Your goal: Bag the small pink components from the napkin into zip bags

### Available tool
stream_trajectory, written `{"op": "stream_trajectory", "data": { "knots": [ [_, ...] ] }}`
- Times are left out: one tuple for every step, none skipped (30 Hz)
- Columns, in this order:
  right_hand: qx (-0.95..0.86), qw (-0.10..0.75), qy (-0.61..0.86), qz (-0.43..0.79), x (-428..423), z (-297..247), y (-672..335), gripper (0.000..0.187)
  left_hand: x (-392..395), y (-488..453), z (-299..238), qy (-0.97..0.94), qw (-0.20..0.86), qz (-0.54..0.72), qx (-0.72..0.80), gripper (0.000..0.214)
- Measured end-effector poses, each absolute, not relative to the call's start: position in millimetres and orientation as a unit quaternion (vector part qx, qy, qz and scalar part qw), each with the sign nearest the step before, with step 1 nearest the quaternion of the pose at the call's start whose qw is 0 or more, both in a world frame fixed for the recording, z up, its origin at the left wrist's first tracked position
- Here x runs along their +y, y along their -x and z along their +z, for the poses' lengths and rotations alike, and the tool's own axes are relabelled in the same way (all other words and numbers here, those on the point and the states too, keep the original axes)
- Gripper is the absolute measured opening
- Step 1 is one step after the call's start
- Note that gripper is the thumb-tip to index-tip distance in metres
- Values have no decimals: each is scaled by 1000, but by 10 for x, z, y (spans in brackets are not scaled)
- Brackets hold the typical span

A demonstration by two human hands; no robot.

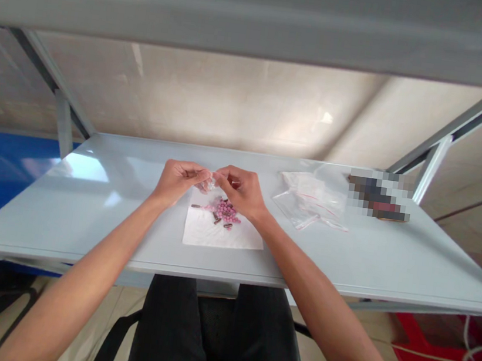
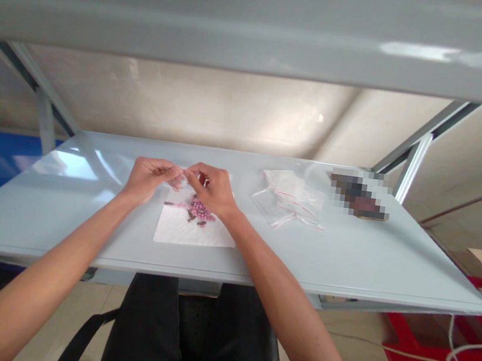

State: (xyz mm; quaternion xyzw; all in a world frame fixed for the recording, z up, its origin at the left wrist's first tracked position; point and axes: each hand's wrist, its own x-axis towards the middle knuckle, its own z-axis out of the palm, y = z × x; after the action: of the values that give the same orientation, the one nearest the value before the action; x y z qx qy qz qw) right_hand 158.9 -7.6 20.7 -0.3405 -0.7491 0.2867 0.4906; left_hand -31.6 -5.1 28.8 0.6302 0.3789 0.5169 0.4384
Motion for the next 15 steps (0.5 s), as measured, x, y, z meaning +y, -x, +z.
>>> {"op": "stream_trajectory", "data": {
  "knots": [
    [-752,487,338,288,-75,197,-1585,44,-55,311,289,-631,435,520,377,33],
    [-753,484,338,289,-75,188,-1579,43,-59,307,292,-633,431,523,375,33],
    [-754,482,339,288,-78,179,-1573,43,-63,305,297,-635,428,524,373,34],
    [-755,482,341,286,-81,173,-1566,42,-66,305,304,-637,426,524,371,34],
    [-755,482,342,283,-84,170,-1563,42,-67,308,312,-640,427,523,368,35],
    [-756,484,341,279,-85,171,-1564,42,-66,316,320,-642,430,519,365,35],
    [-758,484,341,275,-83,178,-1574,42,-63,327,326,-645,434,513,363,35],
    [-760,483,340,272,-77,189,-1593,41,-58,341,331,-648,437,506,365,35],
    [-763,481,338,269,-68,203,-1622,40,-51,357,333,-651,441,496,368,36],
    [-766,479,336,267,-57,220,-1658,38,-44,373,332,-654,445,484,374,37],
    [-769,476,334,265,-44,237,-1700,36,-36,387,327,-656,451,471,379,38],
    [-772,473,333,263,-32,252,-1742,33,-30,396,320,-658,460,456,384,40],
    [-774,470,334,262,-22,263,-1780,31,-24,401,311,-661,469,441,386,42],
    [-774,467,339,260,-13,269,-1812,29,-20,402,300,-663,477,428,387,44],
    [-774,463,346,258,-7,271,-1835,28,-14,402,290,-665,483,417,387,46]
  ]
}}
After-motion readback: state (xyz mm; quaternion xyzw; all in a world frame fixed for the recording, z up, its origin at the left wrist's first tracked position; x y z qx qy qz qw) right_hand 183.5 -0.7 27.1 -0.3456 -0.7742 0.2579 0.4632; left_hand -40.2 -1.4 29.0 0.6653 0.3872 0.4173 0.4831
